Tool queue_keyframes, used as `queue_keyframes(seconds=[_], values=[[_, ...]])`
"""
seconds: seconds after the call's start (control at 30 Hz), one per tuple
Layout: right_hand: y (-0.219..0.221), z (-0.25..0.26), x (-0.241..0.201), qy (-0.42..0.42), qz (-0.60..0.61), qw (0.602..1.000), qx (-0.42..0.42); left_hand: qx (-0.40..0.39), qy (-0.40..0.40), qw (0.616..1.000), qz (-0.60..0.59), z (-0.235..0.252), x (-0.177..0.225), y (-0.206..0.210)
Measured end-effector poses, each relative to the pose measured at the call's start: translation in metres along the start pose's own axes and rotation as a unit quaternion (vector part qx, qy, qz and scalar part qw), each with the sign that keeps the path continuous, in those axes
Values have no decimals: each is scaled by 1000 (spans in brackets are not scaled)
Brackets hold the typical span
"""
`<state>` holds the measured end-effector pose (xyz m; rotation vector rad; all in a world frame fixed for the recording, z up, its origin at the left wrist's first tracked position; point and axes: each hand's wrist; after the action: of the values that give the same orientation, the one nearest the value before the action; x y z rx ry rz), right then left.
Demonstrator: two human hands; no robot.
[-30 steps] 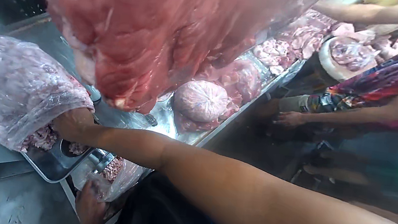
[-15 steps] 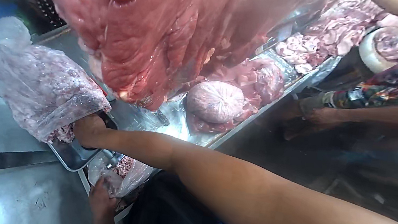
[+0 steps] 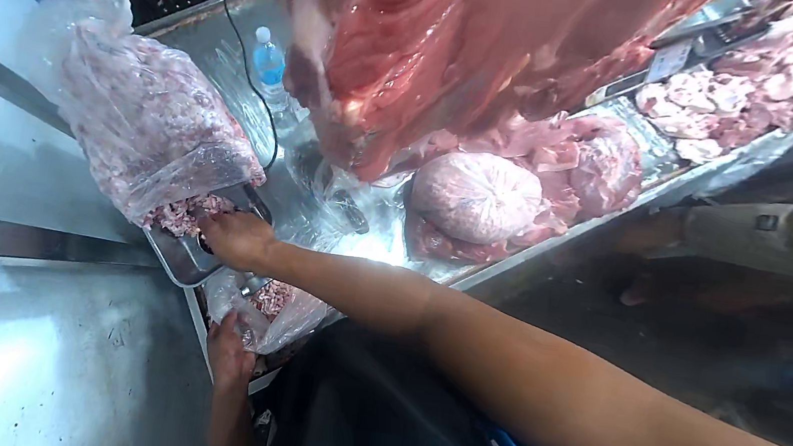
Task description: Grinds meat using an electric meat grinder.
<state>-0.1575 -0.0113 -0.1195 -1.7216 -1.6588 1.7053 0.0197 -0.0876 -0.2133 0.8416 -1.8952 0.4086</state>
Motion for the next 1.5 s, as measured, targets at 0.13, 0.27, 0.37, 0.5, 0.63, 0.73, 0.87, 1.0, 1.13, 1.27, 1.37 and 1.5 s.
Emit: queue_keyframes(seconds=[0.13, 0.27, 0.37, 0.5, 0.63, 0.73, 0.87, 1.0, 1.13, 1.27, 1.37, 1.5], values=[[9, 0, 5, -35, 12, 996, 80, -11, 2, 1000, 14, -1, -2, 1], [10, 8, 11, -57, 42, 995, 76, -14, 12, 999, 28, -3, -3, 2], [13, 10, 14, -63, 39, 993, 91, -21, 17, 999, 34, -6, -3, 2], [16, 4, 16, -70, 19, 990, 117, -18, 18, 999, 36, -11, -5, 2], [15, 5, 18, -102, 39, 987, 118, -28, 24, 998, 49, -17, -11, -3], [17, -13, 26, -184, 91, 955, 216, -17, 25, 998, 50, -21, -12, -1], [12, -72, 62, -220, 165, 921, 276, -13, 32, 998, 53, -24, -14, -3], [19, -118, 136, -101, 199, 938, 264, -23, 67, 979, 193, -22, -14, -9], [20, -156, 205, 76, 215, 930, 287, -28, 104, 932, 346, -16, -9, -19], [16, -193, 241, 189, 277, 878, 340, -10, 221, 834, 505, -22, 15, -18], [21, -214, 261, 237, 343, 835, 360, -95, 362, 779, 503, -47, 42, 15], [20, -224, 280, 247, 372, 812, 376, -312, 239, 834, 387, -49, 24, 100]])
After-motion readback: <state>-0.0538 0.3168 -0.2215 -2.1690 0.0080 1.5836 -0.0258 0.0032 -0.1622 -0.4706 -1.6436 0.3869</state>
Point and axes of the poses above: each hand's wrist, its own z-axis towards the middle knuckle, its own y-axis out of the palm, x = y × z, and after that the axes turned 9 degrees about y, right-handed
